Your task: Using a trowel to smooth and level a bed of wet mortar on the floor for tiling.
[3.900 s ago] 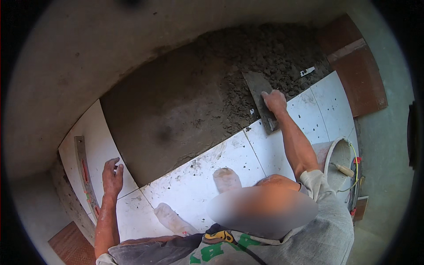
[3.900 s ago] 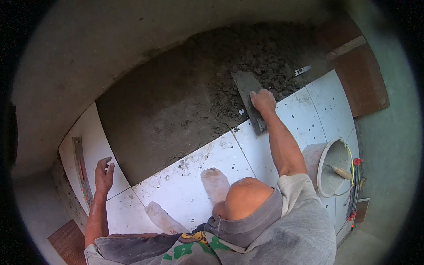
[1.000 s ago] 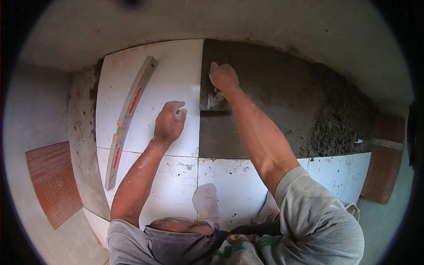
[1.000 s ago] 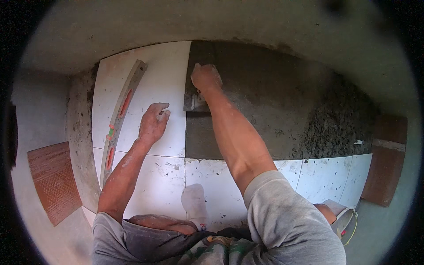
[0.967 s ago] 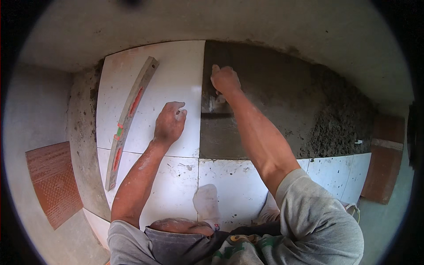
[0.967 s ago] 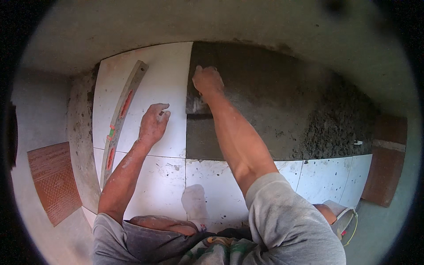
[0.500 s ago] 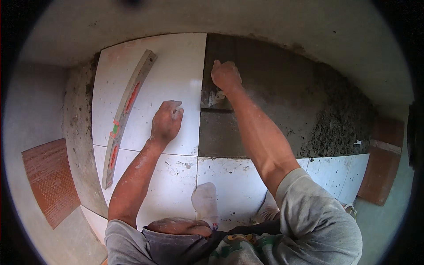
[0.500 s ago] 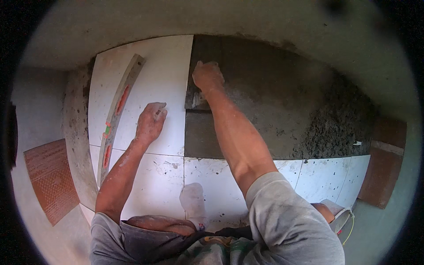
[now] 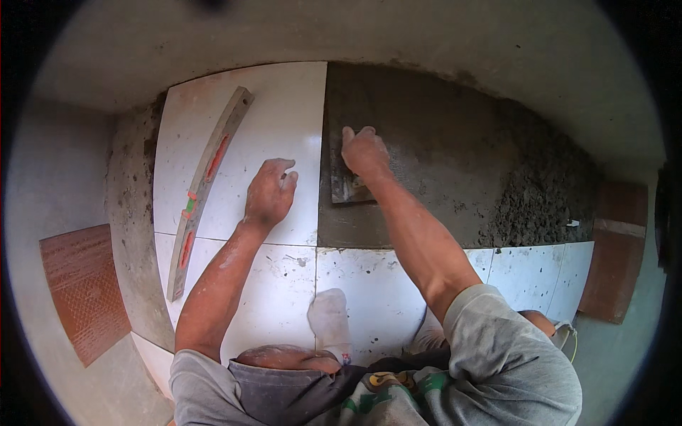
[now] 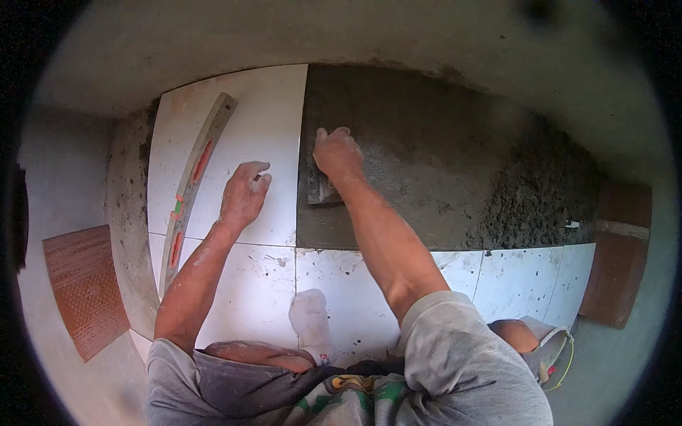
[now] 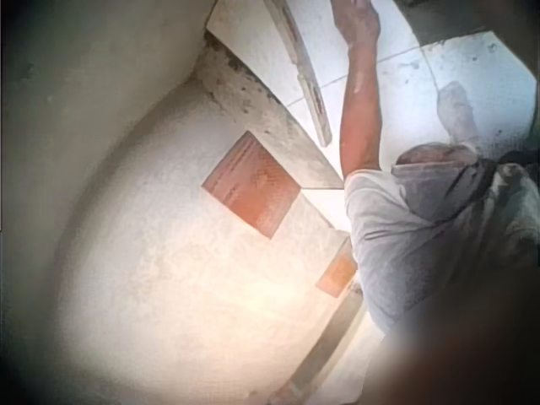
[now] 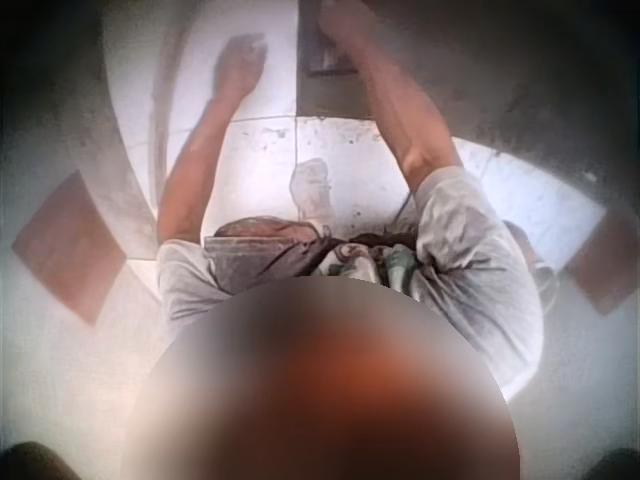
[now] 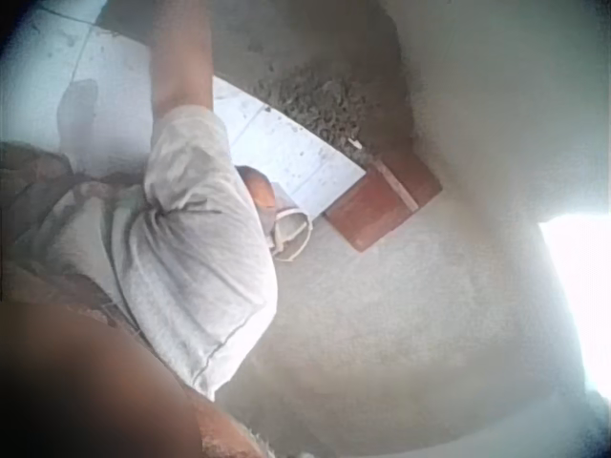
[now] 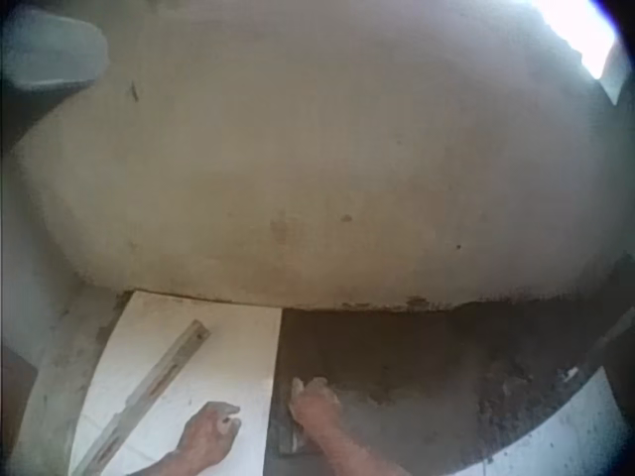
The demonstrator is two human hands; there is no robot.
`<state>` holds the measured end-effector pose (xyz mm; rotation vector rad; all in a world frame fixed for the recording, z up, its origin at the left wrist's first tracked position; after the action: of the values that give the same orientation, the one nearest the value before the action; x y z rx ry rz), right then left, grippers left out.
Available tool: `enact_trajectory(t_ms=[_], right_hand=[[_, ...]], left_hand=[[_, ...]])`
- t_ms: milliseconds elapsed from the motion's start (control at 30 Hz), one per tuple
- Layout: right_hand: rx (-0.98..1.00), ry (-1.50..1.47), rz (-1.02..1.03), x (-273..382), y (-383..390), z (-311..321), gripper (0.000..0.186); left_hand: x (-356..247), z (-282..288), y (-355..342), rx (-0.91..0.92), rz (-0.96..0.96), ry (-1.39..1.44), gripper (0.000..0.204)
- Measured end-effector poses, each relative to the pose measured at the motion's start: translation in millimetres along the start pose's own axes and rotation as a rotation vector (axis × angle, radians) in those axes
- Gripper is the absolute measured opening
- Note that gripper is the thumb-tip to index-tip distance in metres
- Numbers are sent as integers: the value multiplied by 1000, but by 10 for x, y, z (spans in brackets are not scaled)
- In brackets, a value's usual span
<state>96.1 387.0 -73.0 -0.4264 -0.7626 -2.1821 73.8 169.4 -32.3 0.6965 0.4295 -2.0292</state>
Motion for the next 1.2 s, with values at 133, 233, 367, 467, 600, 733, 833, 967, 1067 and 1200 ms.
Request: enact_trajectory(t_ms=[133,233,367,467,600,733,833,967,1067,1200], right_hand=[[-80,-54,-5,-69,-236,27,62],[-116,41,141,-121,-750,-42,61],[-44,11,93,203,-607,-112,60],[-8,-28,22,226,-505,90,59],[-9,22,77,161,-311,67,58],[-56,15,74,-50,87,-47,59],[-36,15,117,-206,505,-130,57],[49,52,111,-388,1054,-216,52],[100,72,137,-504,1340,-268,50],[137,105,201,-667,1630,-273,47]], left_hand=[[174,75,190,30,135,-2,24],[148,22,137,7,57,6,24],[208,85,134,-1,65,-3,23],[103,58,118,-12,-32,13,24],[122,-9,7,92,143,-49,27],[43,-92,-90,111,155,-64,29],[-73,-120,-136,126,142,-81,30],[-160,-156,-162,81,70,-137,28],[-217,-174,-195,109,84,-126,29],[-312,-195,-201,98,39,-169,28]])
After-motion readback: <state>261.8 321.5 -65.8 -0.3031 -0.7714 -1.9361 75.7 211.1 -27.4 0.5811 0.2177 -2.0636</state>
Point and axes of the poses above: each hand's wrist, its own y-axis away from the middle knuckle, its own z-axis out of the back of the hand, x = y × z, the point moved 5 cm from there along -y, towards the middle knuckle, and after that the axes turned 5 degrees about z, right-handed, at the moved point
